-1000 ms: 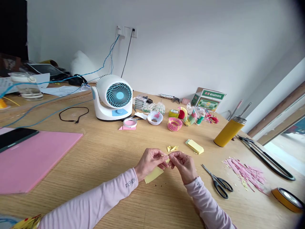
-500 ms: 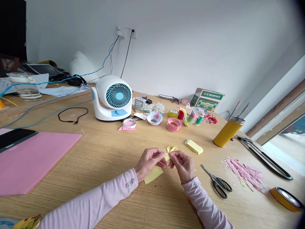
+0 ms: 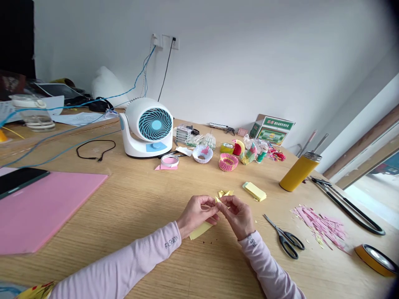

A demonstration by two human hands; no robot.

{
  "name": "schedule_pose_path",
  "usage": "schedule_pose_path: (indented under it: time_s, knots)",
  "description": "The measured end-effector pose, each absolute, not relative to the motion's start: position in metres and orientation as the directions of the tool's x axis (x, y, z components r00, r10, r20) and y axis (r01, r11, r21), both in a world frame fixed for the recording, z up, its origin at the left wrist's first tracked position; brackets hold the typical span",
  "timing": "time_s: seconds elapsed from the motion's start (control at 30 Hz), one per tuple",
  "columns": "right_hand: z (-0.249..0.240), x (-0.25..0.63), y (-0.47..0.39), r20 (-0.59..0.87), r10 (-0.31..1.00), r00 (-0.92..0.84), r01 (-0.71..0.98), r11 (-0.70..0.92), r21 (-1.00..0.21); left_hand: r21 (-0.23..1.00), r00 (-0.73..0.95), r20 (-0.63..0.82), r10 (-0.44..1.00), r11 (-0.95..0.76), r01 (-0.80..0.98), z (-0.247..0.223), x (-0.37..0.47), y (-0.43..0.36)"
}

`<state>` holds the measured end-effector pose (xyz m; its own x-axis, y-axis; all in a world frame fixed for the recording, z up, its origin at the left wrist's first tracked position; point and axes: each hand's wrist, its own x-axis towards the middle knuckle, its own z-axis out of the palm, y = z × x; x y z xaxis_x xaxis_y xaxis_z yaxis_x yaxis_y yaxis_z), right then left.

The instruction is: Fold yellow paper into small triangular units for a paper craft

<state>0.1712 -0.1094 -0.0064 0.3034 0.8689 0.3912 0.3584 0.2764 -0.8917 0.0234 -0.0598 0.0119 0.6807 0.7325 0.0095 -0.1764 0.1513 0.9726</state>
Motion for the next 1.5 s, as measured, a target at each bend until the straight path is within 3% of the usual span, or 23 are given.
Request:
schedule_pose_path:
  time_s: [0.1,0.47,0.73,1.23,1.4,1.5]
  knots:
    - [-0.004,0.173,-0.11,0.316,0.899,0.303,0.316,0.218,-0.923,0.961,0.698,-0.015,0.716,0.203,-0.188,0.012,0.023,-0.059]
    - [0.004,0.168,-0.112,0.097,0.96,0.265,-0.119,0.132,-0.984,0.841,0.687,-0.092,0.72,0.426,-0.334,0.012,0.022,-0.055]
    - [0.006,0.167,-0.112,0.039,0.969,0.244,-0.175,0.083,-0.981,0.848,0.69,-0.064,0.721,0.404,-0.343,0.013,0.022,-0.055]
    - [-0.001,0.165,-0.112,0.162,0.965,0.206,0.216,0.116,-0.969,0.96,0.626,-0.024,0.779,0.192,-0.202,0.013,0.027,-0.061]
    - [0.007,0.162,-0.116,0.401,0.886,0.235,0.597,0.193,-0.778,0.973,0.582,-0.04,0.812,0.164,-0.162,0.01,0.03,-0.061]
    - [0.01,0.161,-0.116,0.468,0.87,0.154,0.673,0.255,-0.695,0.969,0.56,-0.054,0.827,0.179,-0.171,0.008,0.03,-0.06]
